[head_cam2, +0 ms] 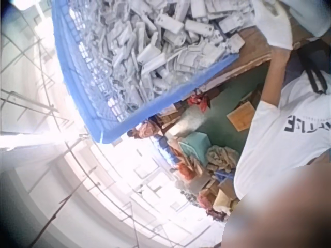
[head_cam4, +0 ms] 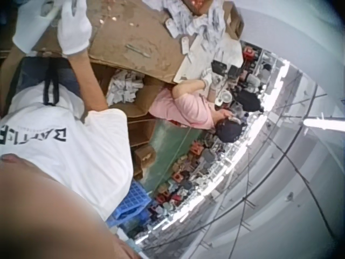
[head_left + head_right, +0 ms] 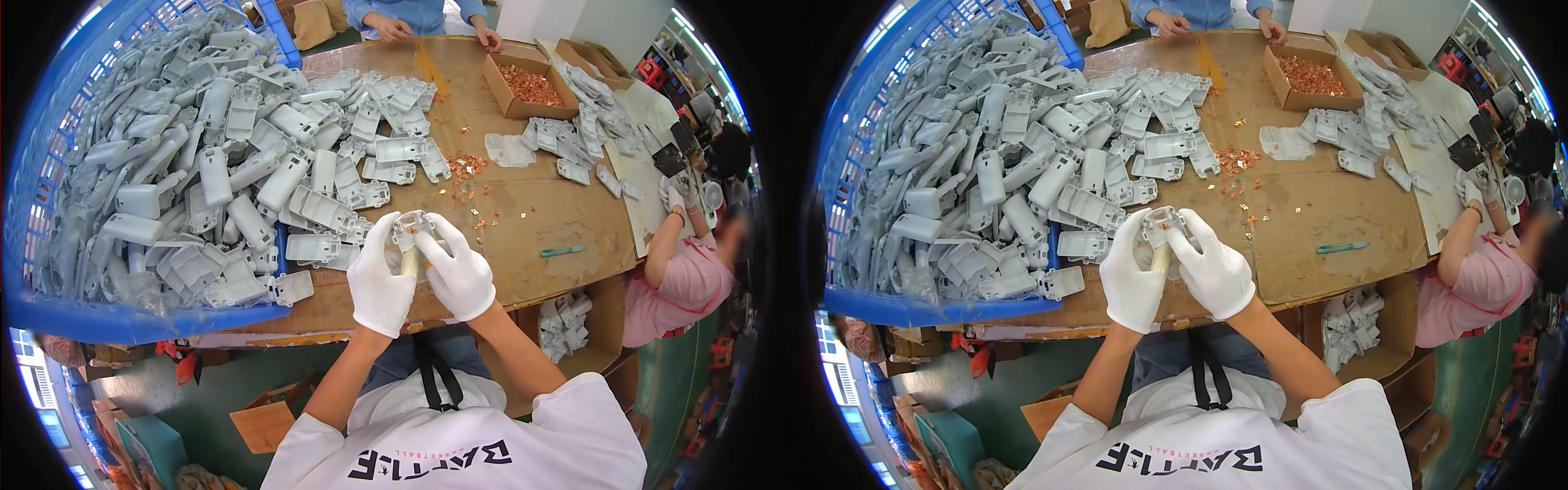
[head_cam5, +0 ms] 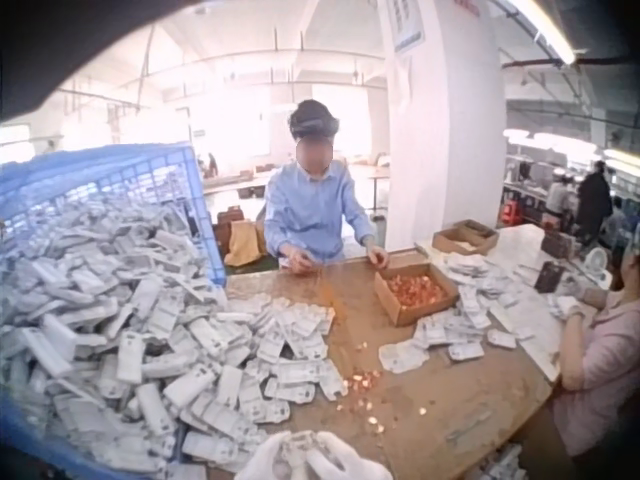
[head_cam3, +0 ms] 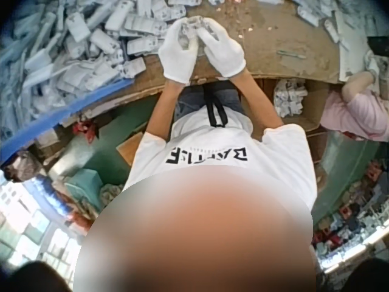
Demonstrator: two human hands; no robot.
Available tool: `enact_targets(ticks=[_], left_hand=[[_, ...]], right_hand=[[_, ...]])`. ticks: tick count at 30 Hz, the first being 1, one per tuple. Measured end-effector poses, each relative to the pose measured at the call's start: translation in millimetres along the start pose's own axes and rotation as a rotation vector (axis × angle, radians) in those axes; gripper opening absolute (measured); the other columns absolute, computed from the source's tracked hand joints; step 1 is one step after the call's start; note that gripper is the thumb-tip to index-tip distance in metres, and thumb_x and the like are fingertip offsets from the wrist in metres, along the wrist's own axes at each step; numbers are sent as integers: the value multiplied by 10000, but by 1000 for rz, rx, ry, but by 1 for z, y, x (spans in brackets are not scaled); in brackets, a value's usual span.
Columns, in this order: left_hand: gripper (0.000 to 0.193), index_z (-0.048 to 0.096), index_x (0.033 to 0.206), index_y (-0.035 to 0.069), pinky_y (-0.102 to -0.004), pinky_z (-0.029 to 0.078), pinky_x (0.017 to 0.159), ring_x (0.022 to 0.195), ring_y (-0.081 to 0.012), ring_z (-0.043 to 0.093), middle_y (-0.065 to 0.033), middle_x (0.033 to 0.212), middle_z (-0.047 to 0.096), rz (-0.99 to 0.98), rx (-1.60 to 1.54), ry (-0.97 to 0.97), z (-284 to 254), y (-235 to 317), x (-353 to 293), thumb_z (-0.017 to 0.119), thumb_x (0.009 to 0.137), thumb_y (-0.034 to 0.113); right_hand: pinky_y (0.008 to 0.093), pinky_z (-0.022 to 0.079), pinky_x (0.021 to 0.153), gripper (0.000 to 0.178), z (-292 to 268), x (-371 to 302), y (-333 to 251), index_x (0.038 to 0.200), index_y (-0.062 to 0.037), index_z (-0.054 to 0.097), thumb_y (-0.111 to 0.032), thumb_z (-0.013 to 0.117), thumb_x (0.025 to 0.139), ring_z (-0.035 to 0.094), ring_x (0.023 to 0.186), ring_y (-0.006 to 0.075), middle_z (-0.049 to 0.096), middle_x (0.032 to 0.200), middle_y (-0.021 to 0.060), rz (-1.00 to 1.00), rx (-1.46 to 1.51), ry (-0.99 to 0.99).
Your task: The person picks up a plastic housing and a metal contact, inserts the contact into the housing, and presses it into place. They then repeat the process with a second metal contact before placing the assembled unit into a cardboard box.
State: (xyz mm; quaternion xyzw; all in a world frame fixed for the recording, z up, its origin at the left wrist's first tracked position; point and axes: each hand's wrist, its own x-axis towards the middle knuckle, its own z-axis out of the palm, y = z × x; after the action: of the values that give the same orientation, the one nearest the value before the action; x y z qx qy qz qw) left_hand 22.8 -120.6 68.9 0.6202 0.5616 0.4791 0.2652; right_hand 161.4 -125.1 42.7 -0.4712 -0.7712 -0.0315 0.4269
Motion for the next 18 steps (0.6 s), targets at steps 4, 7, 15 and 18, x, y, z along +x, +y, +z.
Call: enact_targets(ticks=[4, 7, 15, 18], left_hand=[[438, 578, 1239, 13, -305, 537, 833, 964, -166, 679, -129, 1089, 689, -65, -83, -79, -7, 17, 4, 692, 818, -15], [448, 571, 1238, 10, -301, 535, 838, 985, -164, 673, -133, 1077, 687, -144, -183, -155, -4, 17, 6, 691, 807, -26], [474, 540, 1255, -33, -298, 533, 857, 1030, -187, 656, -131, 1126, 664, -172, -300, -208, 8, -5, -2, 690, 806, -27], [443, 540, 1250, -41, -313, 518, 900, 1059, -200, 645, -131, 1153, 650, -148, -255, -316, 2, 1, 4, 676, 829, -10]], right_hand=[[284, 549, 564, 487, -6, 3, 6, 1163, -52, 646, 5, 678, 680, 675, 671, 201, 594, 1229, 130, -31, -33, -33], [279, 541, 545, 457, -11, 1, 8, 1153, -63, 648, -17, 690, 700, 662, 640, 199, 602, 1190, 116, -27, -52, -58], [286, 523, 513, 413, -8, -4, 11, 1136, -84, 646, -29, 678, 728, 635, 595, 207, 607, 1104, 83, 26, -18, -130], [292, 525, 525, 417, -9, -14, 17, 1142, -86, 643, -41, 680, 728, 637, 601, 211, 607, 1086, 78, 27, -48, -133]])
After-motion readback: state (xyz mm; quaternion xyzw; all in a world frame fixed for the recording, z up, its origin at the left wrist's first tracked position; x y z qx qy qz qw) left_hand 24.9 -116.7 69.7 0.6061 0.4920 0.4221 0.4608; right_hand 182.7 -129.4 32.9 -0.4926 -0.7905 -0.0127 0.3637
